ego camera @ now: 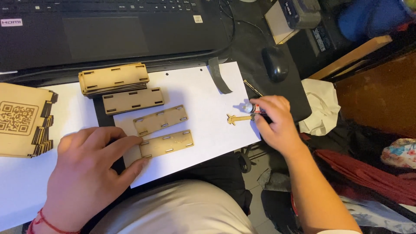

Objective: The person assembles a wooden model by applying glue to the slots of two flat wooden pieces and then using a small wooden stick to spread the adhesive evenly. The person then aligns and presses the two glued pieces together to join them.

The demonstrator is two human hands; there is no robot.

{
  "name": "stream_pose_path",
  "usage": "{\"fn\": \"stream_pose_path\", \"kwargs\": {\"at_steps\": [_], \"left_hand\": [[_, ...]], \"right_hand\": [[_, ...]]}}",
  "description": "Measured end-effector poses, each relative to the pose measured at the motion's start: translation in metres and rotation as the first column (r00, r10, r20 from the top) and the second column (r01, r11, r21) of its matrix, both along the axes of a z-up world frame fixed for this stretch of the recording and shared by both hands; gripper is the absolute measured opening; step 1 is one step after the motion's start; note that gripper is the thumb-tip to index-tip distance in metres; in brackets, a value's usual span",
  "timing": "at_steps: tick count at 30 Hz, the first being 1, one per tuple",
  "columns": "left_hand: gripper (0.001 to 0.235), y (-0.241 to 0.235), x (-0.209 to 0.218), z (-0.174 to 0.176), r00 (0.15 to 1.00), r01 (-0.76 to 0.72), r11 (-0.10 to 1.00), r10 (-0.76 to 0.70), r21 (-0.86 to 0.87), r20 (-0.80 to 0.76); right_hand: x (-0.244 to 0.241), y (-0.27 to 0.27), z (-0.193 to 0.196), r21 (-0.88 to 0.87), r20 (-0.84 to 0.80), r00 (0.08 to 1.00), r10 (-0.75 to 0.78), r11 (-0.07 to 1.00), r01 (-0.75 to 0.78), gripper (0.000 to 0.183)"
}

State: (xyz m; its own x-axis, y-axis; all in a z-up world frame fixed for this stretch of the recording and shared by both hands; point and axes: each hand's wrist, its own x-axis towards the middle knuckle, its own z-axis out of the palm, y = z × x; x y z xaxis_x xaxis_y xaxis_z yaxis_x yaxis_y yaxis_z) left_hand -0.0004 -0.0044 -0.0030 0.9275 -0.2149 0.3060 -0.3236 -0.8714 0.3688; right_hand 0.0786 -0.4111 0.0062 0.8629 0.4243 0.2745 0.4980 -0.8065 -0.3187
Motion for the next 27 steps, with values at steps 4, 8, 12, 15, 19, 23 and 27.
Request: {"fn": "stream_pose_path", "kwargs": {"at_steps": [4, 8, 12, 15, 19, 23, 27], "left_hand": [[0.034, 0.000, 0.000, 0.000, 1.000, 0.008, 1.000, -0.008, 0.002, 0.006], [0.033, -0.001, 0.000, 0.002, 1.000, 0.006, 1.000, -0.006, -0.009, 0.003], [0.033, 0.000, 0.000, 0.002, 1.000, 0.001, 1.000, -0.001, 0.000, 0.015], [0.033, 0.000, 0.001, 0.002, 1.000, 0.010, 1.000, -0.009, -0.019, 0.014], [0.032, 0.000, 0.001, 0.002, 1.000, 0.015, 1.000, -0.015, -0.026, 0.010], [0.032, 0.000, 0.001, 0.001, 1.000, 0.019, 1.000, -0.019, -0.011, 0.018], [0.034, 0.000, 0.000, 0.001, 1.000, 0.006, 1.000, -0.006, -0.008, 0.018]], "right_hand": [[0.014, 0.009, 0.020, -0.035, -0.024, 1.000, 0.019, 0.999, -0.020, 0.030], [0.025, 0.025, 0.034, -0.150, -0.152, 0.987, 0.058, 0.985, -0.081, 0.032], [0.029, 0.031, 0.035, -0.205, -0.205, 0.978, 0.049, 0.975, -0.092, 0.037], [0.020, 0.025, 0.034, -0.182, -0.082, 0.996, 0.044, 0.982, -0.058, 0.038], [0.001, 0.020, 0.033, -0.182, 0.027, 0.993, 0.115, 0.977, -0.108, 0.022], [-0.005, 0.021, 0.029, -0.291, -0.158, 0.987, 0.039, 0.953, -0.084, 0.026], [-0.003, 0.027, 0.031, -0.305, -0.140, 0.985, 0.103, 0.942, -0.142, 0.020]]}}
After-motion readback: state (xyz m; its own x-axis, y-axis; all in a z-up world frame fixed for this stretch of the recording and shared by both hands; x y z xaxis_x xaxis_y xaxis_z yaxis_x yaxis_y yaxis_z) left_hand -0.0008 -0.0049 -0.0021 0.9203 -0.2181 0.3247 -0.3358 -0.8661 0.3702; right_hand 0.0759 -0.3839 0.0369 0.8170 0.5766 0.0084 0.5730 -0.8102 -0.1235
